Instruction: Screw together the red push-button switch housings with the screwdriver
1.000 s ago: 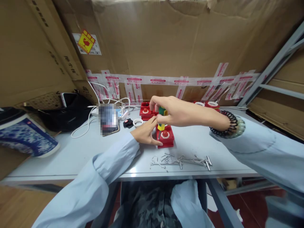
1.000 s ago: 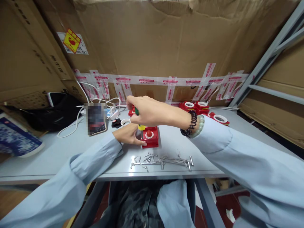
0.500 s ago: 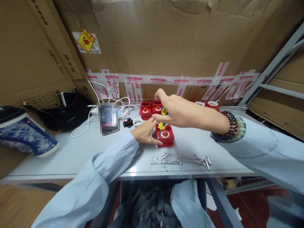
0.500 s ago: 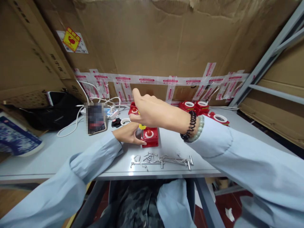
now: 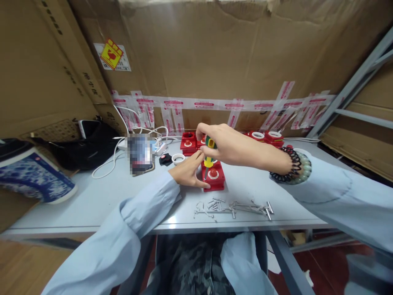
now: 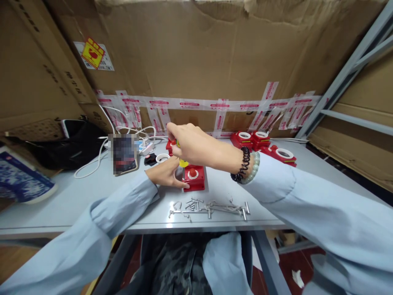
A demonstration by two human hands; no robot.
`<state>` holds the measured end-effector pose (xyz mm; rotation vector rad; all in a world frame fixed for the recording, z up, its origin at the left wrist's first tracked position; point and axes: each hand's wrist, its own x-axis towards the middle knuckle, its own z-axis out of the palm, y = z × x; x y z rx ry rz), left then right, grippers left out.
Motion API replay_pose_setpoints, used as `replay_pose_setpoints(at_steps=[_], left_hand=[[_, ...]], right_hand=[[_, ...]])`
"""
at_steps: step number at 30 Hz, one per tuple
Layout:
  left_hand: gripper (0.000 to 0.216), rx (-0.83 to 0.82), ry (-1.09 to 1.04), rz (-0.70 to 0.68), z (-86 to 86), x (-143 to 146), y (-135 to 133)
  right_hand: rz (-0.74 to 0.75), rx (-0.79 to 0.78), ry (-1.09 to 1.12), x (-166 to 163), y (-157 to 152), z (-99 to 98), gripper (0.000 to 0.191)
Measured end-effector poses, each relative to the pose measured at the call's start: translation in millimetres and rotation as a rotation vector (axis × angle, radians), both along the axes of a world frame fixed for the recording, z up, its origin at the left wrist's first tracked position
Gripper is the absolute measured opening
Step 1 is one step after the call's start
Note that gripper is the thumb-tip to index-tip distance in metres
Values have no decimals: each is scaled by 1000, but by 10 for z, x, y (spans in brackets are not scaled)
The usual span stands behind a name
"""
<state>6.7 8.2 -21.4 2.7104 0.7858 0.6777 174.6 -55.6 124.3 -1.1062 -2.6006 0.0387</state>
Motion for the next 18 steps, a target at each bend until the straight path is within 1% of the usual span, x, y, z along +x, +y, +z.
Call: replay_pose_setpoints(at_steps=[2, 3, 6, 7, 9, 11, 13, 15, 18], left_hand=[[99, -9, 5, -8, 3, -1, -1], [98, -13, 8, -9, 5, -1, -1], [94, -8, 16, 0, 10, -2, -5], [92, -6, 19, 4, 11, -1, -7], [89, -6, 26, 2, 13, 3, -12], [90, -1, 27, -2, 13, 10, -14], [92, 14, 23, 3, 8, 16, -14], [92, 26, 16, 20, 3, 18, -12], [82, 11, 23, 9, 3, 12, -10]], right_hand=[[55, -17, 26, 1, 3, 0, 27], [73, -26, 24, 2, 4, -1, 27], [38, -22, 20, -2, 13, -17, 15], [23, -12, 33, -2, 18, -27, 14], [26, -8, 87, 4, 30, -50, 21], [65, -44, 149, 19, 37, -66, 33], [94, -83, 186, 29, 31, -72, 39], [111, -73, 159, 19, 11, -72, 37], [101, 39, 45, -38, -26, -80, 24]])
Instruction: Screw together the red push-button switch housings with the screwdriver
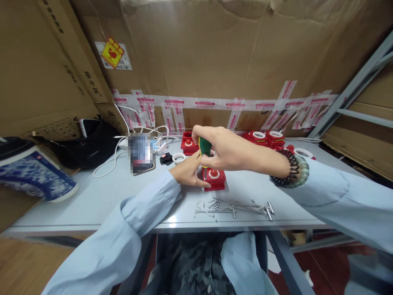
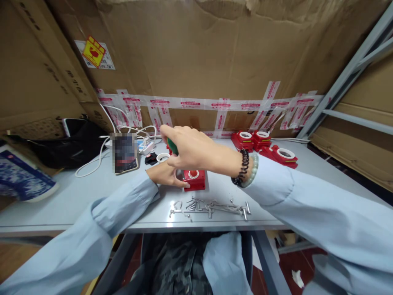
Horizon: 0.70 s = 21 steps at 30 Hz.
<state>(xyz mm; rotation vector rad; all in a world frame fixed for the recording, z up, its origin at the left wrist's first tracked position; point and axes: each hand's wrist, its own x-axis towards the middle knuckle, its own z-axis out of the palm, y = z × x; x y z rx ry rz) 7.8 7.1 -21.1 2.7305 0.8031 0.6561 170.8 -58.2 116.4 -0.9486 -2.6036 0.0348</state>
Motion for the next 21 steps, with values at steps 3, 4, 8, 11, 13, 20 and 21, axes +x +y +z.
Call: replay_pose_setpoints(at_steps=[3, 4, 8, 11, 13, 20, 21], left_hand=[[78, -28, 32, -11, 3, -10, -1], [78, -35, 38, -3, 2, -12, -3], [83, -60, 11, -5, -2, -9, -5], [89, -64, -9, -29, 5, -4, -2], [96, -48, -14, -25, 10, -2, 2], [109, -42, -3, 34, 7, -11, -19], [111, -43, 6, 40, 21, -17, -33]], right_hand=[[-61, 99, -58, -68, -9, -24, 16], [-78, 107, -59, -83, -2, -35, 14], [-66, 52, 45, -80, 41, -65, 17], [-54, 15, 163, -35, 44, -32, 22], [-55, 17, 225, 0, 22, 23, 22], [-103, 88, 264, 130, -124, 136, 21], [-111, 96, 255, 154, -134, 121, 20]])
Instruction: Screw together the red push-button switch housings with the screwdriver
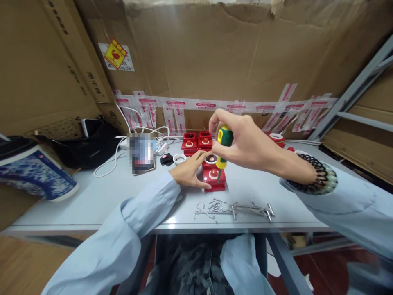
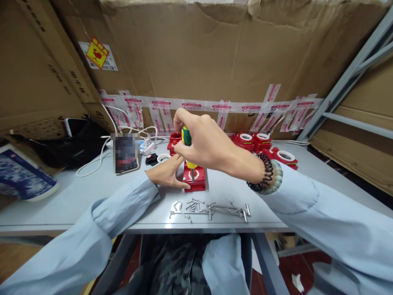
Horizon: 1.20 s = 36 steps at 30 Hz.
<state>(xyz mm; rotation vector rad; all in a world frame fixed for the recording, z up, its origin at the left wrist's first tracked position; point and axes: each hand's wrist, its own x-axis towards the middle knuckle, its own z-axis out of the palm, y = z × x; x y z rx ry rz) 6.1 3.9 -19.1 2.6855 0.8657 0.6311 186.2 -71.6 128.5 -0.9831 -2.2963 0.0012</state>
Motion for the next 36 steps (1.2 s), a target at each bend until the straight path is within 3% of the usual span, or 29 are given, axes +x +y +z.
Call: replay_pose_setpoints(at_steps=[3, 5, 10, 13, 21, 26, 31, 36], left_hand=[[116, 27, -11, -10, 88, -36, -67], [107, 72, -60, -48, 179, -68, -134], [30, 130, 5, -80, 330, -108, -296], [16, 101, 74, -107, 289, -92, -317], [15, 115, 56, -85, 168, -76, -258], [16, 147, -85, -71, 228, -55, -345], [19, 110, -66, -261, 166, 125, -520], [22, 75, 70, -326, 23, 246, -560]], right_hand=[[-27, 8, -11, 84, 9, -69, 18], [-53, 5, 4, 151, 36, -112, 16], [-75, 23, 142, 349, 87, -174, 11], [-125, 26, 265, 485, 121, -235, 10], [-216, -41, 489, 752, 388, -629, 13], [-312, 86, 485, 776, 399, -735, 11], [-403, 255, 397, 740, 393, -817, 10], [-431, 266, 264, 742, 466, -907, 13]])
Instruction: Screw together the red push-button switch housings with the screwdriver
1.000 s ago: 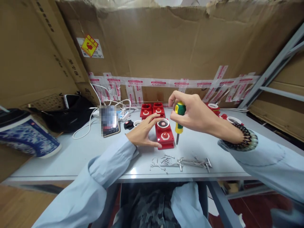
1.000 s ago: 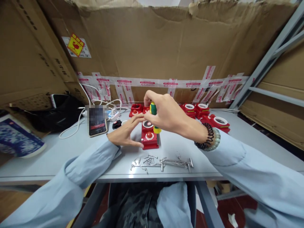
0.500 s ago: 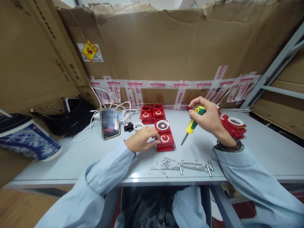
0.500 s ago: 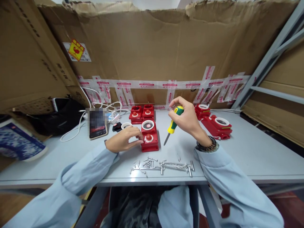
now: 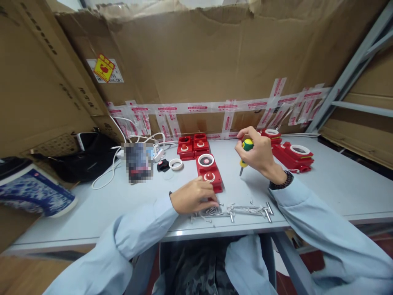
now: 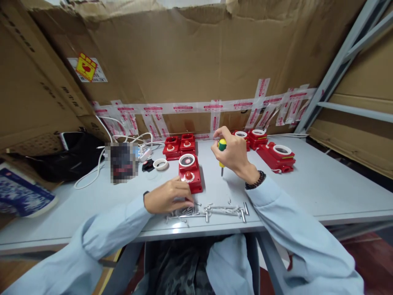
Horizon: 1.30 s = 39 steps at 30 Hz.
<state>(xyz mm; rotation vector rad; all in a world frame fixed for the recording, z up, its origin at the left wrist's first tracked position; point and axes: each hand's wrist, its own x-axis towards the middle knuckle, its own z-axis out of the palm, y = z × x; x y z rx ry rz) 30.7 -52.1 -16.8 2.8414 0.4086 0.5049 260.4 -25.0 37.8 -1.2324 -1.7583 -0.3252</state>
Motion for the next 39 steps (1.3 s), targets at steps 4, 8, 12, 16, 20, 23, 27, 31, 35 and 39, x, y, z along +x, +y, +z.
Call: replay_pose_setpoints(at_steps=[4, 8, 12, 16, 20, 23, 27, 31, 35, 39], left_hand=[[20, 77, -101, 64, 33, -38, 21], [30, 132, -363, 370, 84, -115, 141], [79, -38, -353, 466, 18, -162, 376], [60, -186, -376, 491, -33, -136, 556], [57, -191, -393, 447, -38, -96, 650], [53, -198, -388, 410, -34, -97, 685], [49, -172, -473, 434, 47, -115, 669], [48, -137, -594, 439, 191, -69, 612], [49, -54, -657, 401, 289, 58, 586], [53, -89, -658, 362, 314, 126, 602]], right_hand=[[9, 19, -79, 14, 10, -10, 14], [160, 14, -262, 18, 61, -65, 22], [334, -176, -407, 5, 133, -169, 25], [344, -291, -405, -33, 128, -222, 31], [370, -354, -358, -65, 81, -230, 40], [371, -386, -332, -63, 70, -232, 45], [370, -430, -222, -56, 80, -215, 49], [431, -559, 23, -82, 67, -167, 46], [607, -914, 287, -83, 41, -81, 44], [705, -1046, 505, 14, 67, 23, 39]])
